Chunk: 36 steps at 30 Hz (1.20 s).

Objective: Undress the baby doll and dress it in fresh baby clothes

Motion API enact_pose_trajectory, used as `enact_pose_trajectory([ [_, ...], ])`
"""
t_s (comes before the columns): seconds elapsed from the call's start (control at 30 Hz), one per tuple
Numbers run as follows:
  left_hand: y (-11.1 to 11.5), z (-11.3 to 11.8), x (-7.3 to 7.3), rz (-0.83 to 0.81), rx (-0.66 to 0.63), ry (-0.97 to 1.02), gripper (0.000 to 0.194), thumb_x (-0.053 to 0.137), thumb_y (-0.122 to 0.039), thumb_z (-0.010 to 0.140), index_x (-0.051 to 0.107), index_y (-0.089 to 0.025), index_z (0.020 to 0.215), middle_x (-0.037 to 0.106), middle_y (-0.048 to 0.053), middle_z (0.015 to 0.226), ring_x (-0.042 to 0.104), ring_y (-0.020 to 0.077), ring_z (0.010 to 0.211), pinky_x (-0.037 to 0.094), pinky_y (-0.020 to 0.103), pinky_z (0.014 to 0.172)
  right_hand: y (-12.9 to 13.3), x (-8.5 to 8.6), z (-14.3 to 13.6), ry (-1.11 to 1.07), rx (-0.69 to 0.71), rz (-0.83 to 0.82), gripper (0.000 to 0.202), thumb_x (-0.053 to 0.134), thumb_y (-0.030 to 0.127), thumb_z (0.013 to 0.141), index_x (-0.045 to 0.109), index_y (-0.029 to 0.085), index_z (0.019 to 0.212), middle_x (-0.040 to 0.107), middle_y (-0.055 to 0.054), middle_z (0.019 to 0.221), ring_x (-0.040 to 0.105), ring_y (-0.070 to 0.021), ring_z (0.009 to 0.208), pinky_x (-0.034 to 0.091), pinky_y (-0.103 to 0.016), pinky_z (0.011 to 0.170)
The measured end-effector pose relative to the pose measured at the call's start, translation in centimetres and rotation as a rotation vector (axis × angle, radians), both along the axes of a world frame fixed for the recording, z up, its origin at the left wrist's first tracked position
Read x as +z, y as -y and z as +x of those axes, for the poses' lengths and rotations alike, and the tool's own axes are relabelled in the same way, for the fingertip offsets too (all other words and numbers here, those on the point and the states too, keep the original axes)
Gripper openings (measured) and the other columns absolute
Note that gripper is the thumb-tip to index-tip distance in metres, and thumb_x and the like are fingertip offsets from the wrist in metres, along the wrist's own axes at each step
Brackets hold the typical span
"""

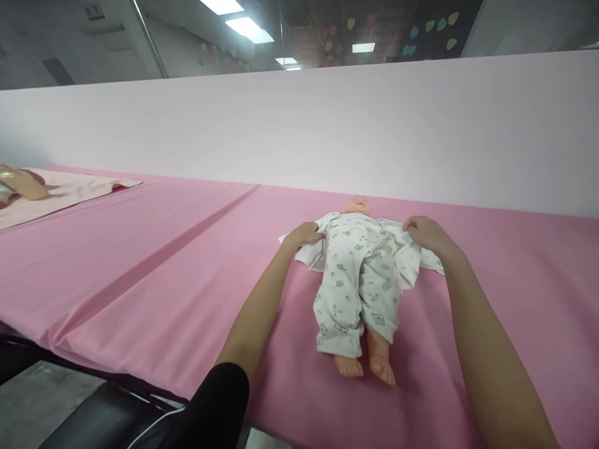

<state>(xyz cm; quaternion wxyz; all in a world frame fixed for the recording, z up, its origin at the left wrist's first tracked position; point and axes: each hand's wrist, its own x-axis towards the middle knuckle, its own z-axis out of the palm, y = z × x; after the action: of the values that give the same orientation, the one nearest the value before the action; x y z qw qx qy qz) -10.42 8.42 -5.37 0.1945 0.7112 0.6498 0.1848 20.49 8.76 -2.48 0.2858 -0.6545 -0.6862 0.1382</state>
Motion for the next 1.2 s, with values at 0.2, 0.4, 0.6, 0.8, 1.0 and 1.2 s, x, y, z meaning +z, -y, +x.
enact_pose_trajectory([
  [0.2, 0.0, 0.0, 0.8, -0.062, 0.027, 0.497, 0.021, 0.056, -0.037, 0.072, 0.058, -0.016, 0.072, 0.061, 0.006, 0.071, 0.056, 0.0187, 0.062, 0.038, 0.027, 0.053, -0.5, -0.3, 0.2, -0.058, 0.000, 0.044, 0.045, 0.042, 0.001, 0.054, 0.068, 0.017, 0.087, 0.063, -0.010, 0.107, 0.057, -0.0252, 0.098, 0.046, -0.037, 0.081],
  [0.4, 0.4, 0.4, 1.9, -0.059, 0.195, 0.639, 0.033, 0.066, -0.037, 0.066, 0.057, -0.017, 0.090, 0.059, 0.005, 0.080, 0.053, 0.0146, 0.062, 0.040, 0.026, 0.055, 0.9, 0.1, -3.4, -0.151, 0.130, 0.083, 0.061, 0.042, 0.003, 0.061, 0.059, 0.018, 0.117, 0.056, -0.008, 0.123, 0.053, -0.0236, 0.109, 0.042, -0.036, 0.092],
  [0.6, 1.5, 1.1, 4.2, 0.065, 0.156, 0.736, 0.039, 0.063, -0.033, 0.071, 0.053, -0.020, 0.106, 0.058, 0.004, 0.092, 0.055, 0.0129, 0.070, 0.043, 0.024, 0.062, 2.5, -0.3, -7.1, 0.129, 0.340, 0.106, 0.045, 0.046, 0.011, 0.069, 0.065, 0.018, 0.109, 0.066, -0.006, 0.101, 0.060, -0.0213, 0.088, 0.043, -0.033, 0.084],
  [0.8, 3.7, 4.5, 6.2, 0.226, -0.075, 0.564, 0.039, 0.060, -0.031, 0.073, 0.053, -0.021, 0.110, 0.055, 0.003, 0.089, 0.056, 0.0128, 0.076, 0.044, 0.024, 0.068, 2.1, -0.2, -5.5, -0.179, 0.410, -0.103, 0.049, 0.049, 0.009, 0.064, 0.059, 0.019, 0.111, 0.064, -0.007, 0.105, 0.061, -0.0184, 0.084, 0.047, -0.026, 0.066],
  [1.0, 7.4, 6.8, 8.5, 0.148, -0.398, 0.453, 0.039, 0.063, -0.035, 0.071, 0.057, -0.022, 0.107, 0.058, 0.005, 0.108, 0.056, 0.0149, 0.091, 0.045, 0.023, 0.069, 3.7, 1.8, -5.0, -0.346, 0.645, -0.355, 0.036, 0.053, 0.013, 0.070, 0.060, 0.019, 0.105, 0.064, -0.005, 0.090, 0.058, -0.0134, 0.070, 0.047, -0.021, 0.055],
  [1.2, 9.2, 7.5, 9.5, 0.372, -0.235, 0.423, 0.029, 0.046, -0.040, 0.083, 0.061, -0.020, 0.098, 0.063, 0.002, 0.078, 0.055, 0.0096, 0.061, 0.041, 0.020, 0.055, 0.8, 2.2, -6.9, -0.114, 0.300, -0.132, 0.028, 0.050, 0.032, 0.083, 0.060, 0.013, 0.100, 0.063, -0.007, 0.076, 0.057, -0.0136, 0.056, 0.046, -0.026, 0.057],
])
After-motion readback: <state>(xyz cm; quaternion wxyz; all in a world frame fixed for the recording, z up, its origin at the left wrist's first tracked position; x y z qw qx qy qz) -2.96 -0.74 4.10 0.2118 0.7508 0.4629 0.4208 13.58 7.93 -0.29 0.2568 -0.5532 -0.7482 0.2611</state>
